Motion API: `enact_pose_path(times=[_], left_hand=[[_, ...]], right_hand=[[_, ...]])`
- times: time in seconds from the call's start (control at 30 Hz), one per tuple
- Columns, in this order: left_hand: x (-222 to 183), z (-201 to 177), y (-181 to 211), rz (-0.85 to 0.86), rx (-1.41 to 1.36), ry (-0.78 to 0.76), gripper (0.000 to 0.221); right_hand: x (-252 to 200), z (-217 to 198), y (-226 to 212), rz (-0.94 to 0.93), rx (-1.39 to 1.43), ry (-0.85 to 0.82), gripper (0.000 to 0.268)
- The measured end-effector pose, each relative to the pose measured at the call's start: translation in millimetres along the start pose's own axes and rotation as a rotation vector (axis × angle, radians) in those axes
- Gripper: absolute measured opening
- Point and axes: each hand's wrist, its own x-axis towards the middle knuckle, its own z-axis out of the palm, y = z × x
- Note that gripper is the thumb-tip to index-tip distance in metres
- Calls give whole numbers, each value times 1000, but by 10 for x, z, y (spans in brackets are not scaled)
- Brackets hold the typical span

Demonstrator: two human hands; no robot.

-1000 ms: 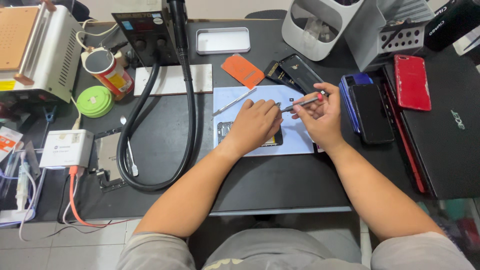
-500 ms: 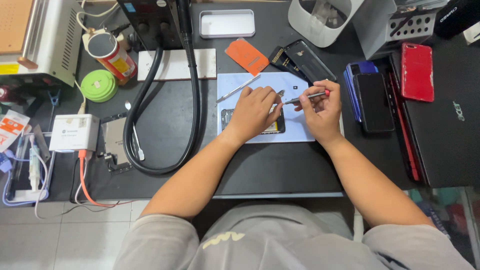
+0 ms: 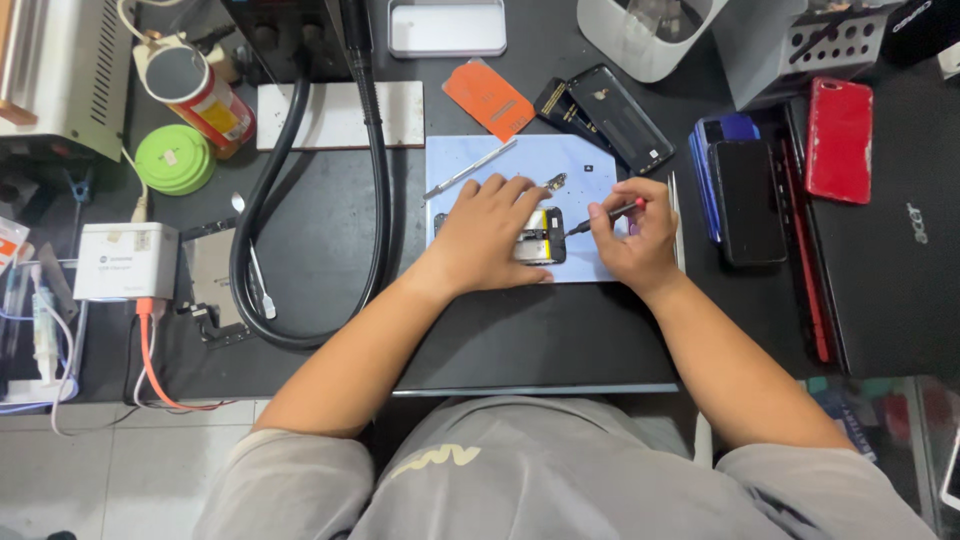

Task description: The person uses a screwdriver and tweezers to remove screws and small components from a disassembled smartphone placed on a blue mat. They carefully manipulate internal parts and set them aside on the workbench.

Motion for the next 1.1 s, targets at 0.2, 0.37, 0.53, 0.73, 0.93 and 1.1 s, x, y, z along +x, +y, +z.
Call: enact_pose_path(times=[0.2,0.37,0.53,0.73,0.93,1.1], left_hand=[[-156,132,-123,-28,-6,53,74],[-163,171,-175,-11,-13,33,72],[-163,182,-195,17,-11,45,72],[-138,204,-263,28,-14,32,75],[-139,213,-291,43,8,22,75],[-157,238,-277,34,16,35,76]], right_hand=[[38,35,-80,-72,-109,-32,37],[44,52,-72,-70,-107,-15,36],[28,30,-57,-82,-138,-14,36],[124,68,-137,-168,-185,-69,35],[484,40,-521,-281,-363,-277,29],[594,12,-615,-223,-406,-422,26]])
